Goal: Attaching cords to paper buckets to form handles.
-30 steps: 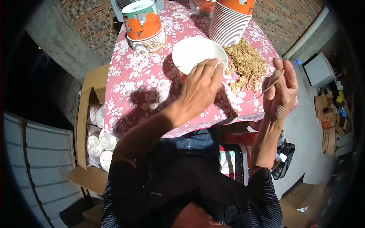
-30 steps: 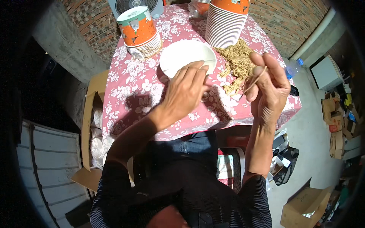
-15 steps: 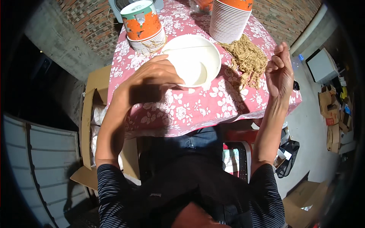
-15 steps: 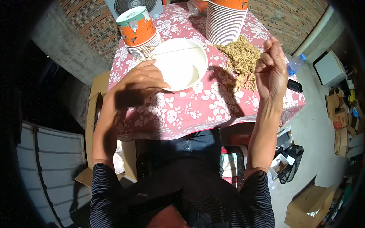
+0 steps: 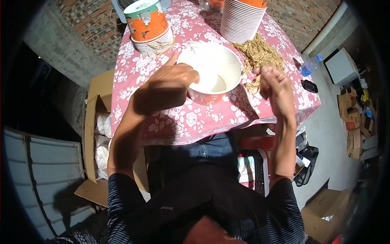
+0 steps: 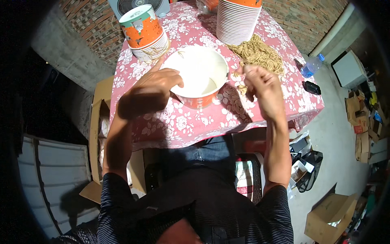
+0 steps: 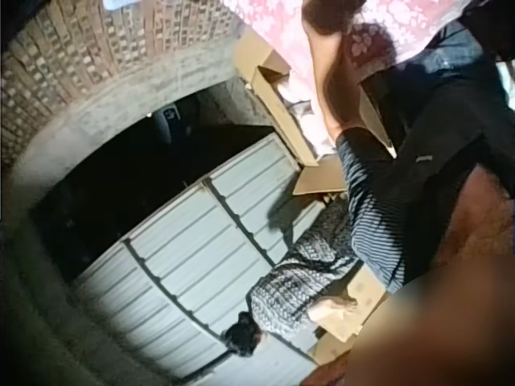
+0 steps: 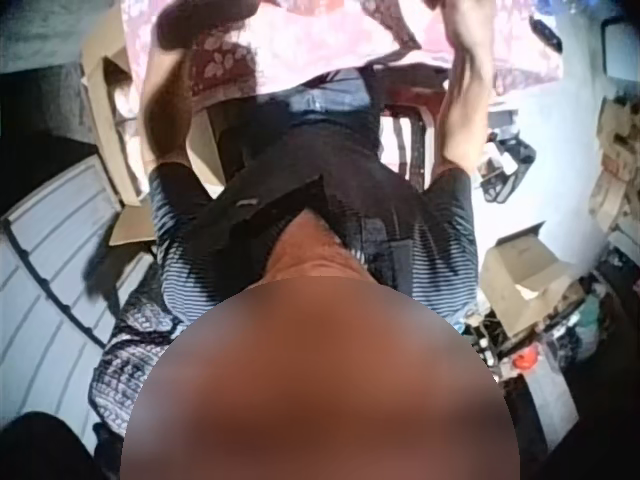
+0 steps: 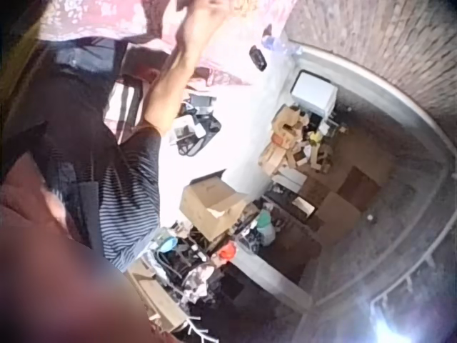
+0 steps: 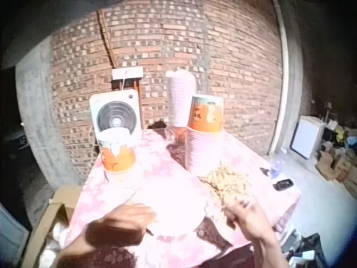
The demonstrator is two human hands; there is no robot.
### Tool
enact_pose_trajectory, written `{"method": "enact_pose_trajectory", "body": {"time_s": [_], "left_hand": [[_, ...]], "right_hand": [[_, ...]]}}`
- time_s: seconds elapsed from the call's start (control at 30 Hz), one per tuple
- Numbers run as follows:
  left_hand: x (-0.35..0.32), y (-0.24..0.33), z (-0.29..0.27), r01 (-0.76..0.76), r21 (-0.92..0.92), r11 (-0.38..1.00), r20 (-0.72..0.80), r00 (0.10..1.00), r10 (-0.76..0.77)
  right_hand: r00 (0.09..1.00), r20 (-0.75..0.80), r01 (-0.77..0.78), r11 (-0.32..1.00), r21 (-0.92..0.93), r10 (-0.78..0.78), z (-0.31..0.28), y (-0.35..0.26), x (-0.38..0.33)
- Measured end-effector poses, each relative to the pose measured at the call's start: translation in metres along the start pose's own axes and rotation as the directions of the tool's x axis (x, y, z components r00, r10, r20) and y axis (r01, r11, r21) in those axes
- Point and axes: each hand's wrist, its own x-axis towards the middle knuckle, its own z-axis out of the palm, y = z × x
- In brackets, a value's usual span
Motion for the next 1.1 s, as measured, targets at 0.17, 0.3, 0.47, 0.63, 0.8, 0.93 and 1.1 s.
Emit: {"method": "enact_pose_trajectory", "body": {"time_s": [0.17,0.3,0.47,0.63,0.8,0.93,1.1], "left_hand": [[0.025,0.051,0.009,0.106,0.148,0.983,-0.03,0.994,-0.102],[0.05,0.087,0.032,0.222,0.018,0.975,-0.15,0.965,-0.217],[0.058,0.072,0.034,0.337,-0.059,0.94,-0.188,0.921,-0.342],[0.049,0.062,0.016,0.363,-0.13,0.923,-0.064,0.926,-0.373],[0.047,0.069,0.019,0.234,-0.257,0.937,-0.058,0.965,-0.257],[0.047,0.071,0.019,0.209,-0.314,0.926,-0.09,0.964,-0.248],[0.053,0.074,0.022,0.188,-0.294,0.937,-0.134,0.963,-0.235]], "right_hand": [[0.997,-0.073,-0.009,0.982,-0.188,-0.004,0.01,0.023,-0.024],[0.997,-0.049,0.046,0.979,-0.197,-0.057,0.019,0.029,-0.034],[0.981,-0.044,0.173,0.955,-0.24,-0.189,0.032,0.044,-0.041],[0.987,-0.058,0.136,0.969,-0.206,-0.151,0.045,0.049,-0.045],[0.991,-0.051,0.106,0.954,-0.282,-0.125,0.056,0.048,-0.043],[0.984,-0.023,0.16,0.929,-0.335,-0.177,0.056,0.048,-0.043],[0.958,0.042,0.273,0.849,-0.453,-0.285,0.052,0.047,-0.043]]}}
